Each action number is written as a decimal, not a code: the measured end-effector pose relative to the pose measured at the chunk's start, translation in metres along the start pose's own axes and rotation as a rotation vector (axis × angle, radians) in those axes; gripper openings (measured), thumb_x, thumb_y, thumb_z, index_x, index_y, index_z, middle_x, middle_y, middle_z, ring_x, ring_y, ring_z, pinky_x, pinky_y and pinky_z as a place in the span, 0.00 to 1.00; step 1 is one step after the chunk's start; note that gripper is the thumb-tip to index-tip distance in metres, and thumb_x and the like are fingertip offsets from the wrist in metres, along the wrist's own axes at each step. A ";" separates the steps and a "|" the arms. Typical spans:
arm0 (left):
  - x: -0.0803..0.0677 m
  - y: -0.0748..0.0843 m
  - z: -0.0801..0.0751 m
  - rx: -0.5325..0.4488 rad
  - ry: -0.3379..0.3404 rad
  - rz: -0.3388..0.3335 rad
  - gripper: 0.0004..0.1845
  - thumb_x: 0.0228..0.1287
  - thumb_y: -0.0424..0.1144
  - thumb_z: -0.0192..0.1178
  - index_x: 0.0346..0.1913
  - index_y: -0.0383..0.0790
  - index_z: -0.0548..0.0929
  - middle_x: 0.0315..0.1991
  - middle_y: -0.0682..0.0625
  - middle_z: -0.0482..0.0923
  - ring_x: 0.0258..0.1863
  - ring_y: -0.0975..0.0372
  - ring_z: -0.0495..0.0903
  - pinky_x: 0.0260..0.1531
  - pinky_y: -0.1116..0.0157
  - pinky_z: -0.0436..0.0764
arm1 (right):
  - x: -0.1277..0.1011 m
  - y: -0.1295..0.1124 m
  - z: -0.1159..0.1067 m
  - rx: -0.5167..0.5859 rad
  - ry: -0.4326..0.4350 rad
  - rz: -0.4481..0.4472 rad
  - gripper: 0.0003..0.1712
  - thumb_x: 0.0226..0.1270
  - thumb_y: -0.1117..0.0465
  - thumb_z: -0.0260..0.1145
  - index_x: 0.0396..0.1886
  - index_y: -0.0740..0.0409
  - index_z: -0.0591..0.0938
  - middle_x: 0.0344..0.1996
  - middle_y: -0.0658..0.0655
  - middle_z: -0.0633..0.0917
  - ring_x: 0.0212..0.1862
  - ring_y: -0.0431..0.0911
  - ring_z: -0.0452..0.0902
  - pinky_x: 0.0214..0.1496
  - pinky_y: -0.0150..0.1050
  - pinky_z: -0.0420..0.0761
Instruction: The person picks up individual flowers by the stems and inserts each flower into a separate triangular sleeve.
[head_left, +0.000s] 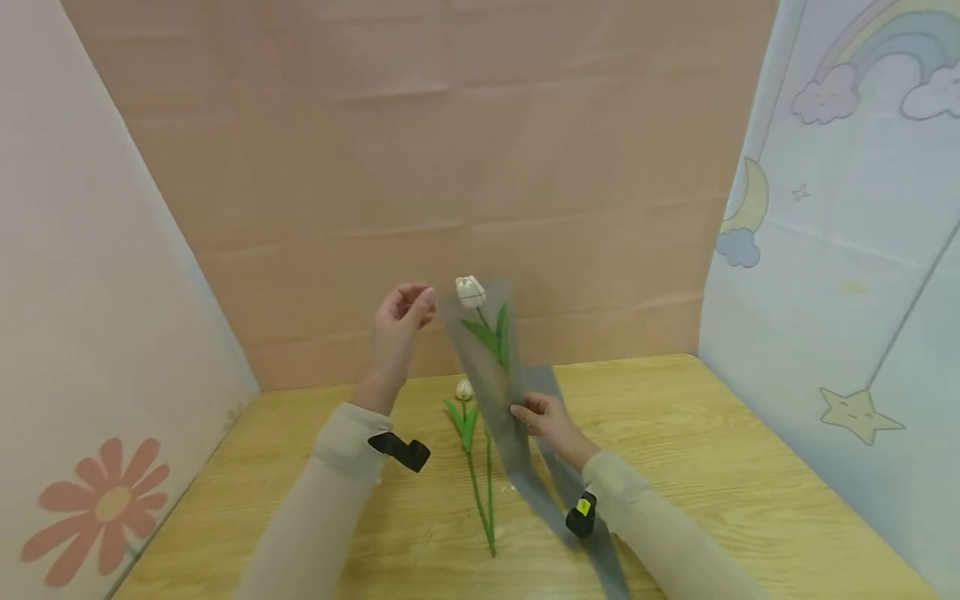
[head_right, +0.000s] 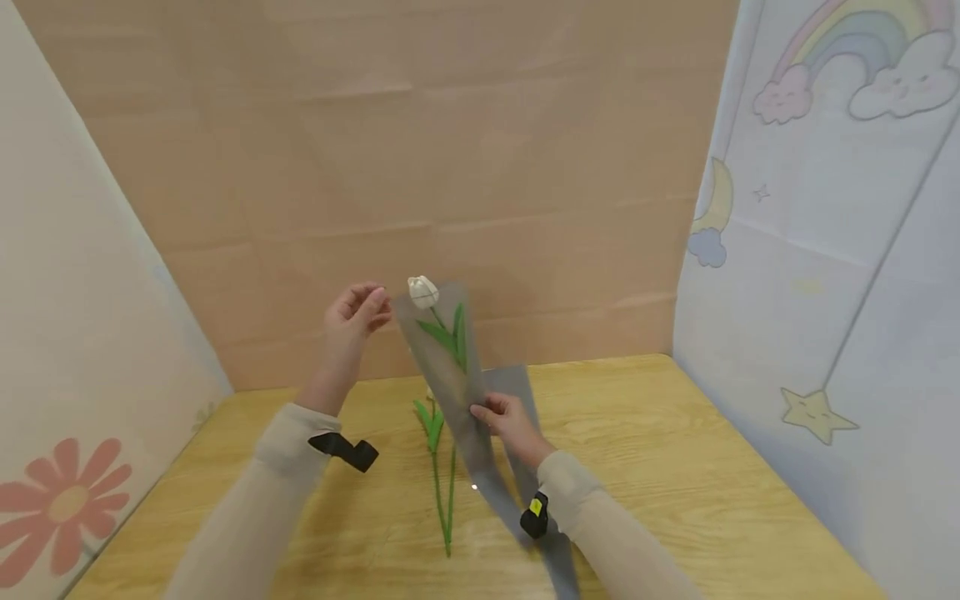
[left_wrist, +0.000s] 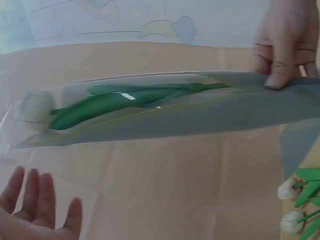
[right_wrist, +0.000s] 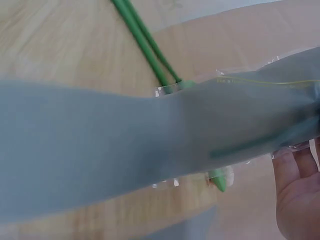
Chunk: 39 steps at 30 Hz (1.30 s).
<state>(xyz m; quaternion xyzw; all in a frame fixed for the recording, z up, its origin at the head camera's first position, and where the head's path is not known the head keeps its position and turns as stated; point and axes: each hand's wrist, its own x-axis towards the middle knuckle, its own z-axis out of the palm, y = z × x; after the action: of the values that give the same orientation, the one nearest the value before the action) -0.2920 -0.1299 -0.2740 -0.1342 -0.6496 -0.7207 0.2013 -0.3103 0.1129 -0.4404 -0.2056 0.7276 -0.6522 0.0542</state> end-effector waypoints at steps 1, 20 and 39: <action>-0.001 -0.004 0.003 0.053 -0.046 -0.028 0.17 0.67 0.41 0.62 0.53 0.37 0.76 0.45 0.50 0.78 0.45 0.61 0.78 0.53 0.60 0.78 | 0.000 -0.002 -0.001 -0.001 0.004 0.001 0.22 0.72 0.58 0.61 0.54 0.75 0.76 0.37 0.44 0.86 0.40 0.33 0.81 0.44 0.34 0.82; -0.034 -0.060 0.048 0.224 -0.149 -0.182 0.25 0.57 0.52 0.69 0.46 0.34 0.79 0.41 0.42 0.83 0.38 0.55 0.84 0.39 0.57 0.83 | -0.005 -0.016 -0.003 -0.126 -0.180 0.030 0.25 0.71 0.56 0.62 0.59 0.68 0.75 0.50 0.64 0.84 0.48 0.47 0.82 0.47 0.47 0.84; -0.034 -0.059 0.040 0.302 -0.252 -0.149 0.20 0.59 0.47 0.69 0.43 0.34 0.80 0.37 0.44 0.84 0.33 0.59 0.84 0.35 0.60 0.83 | -0.014 -0.002 0.008 -0.165 -0.241 0.068 0.16 0.72 0.57 0.60 0.38 0.69 0.81 0.35 0.54 0.86 0.39 0.42 0.82 0.45 0.47 0.84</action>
<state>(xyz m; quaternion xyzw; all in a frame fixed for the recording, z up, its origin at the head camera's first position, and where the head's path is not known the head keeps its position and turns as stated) -0.2923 -0.0821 -0.3370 -0.1434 -0.7784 -0.6056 0.0824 -0.2943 0.1100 -0.4418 -0.2613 0.7735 -0.5586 0.1459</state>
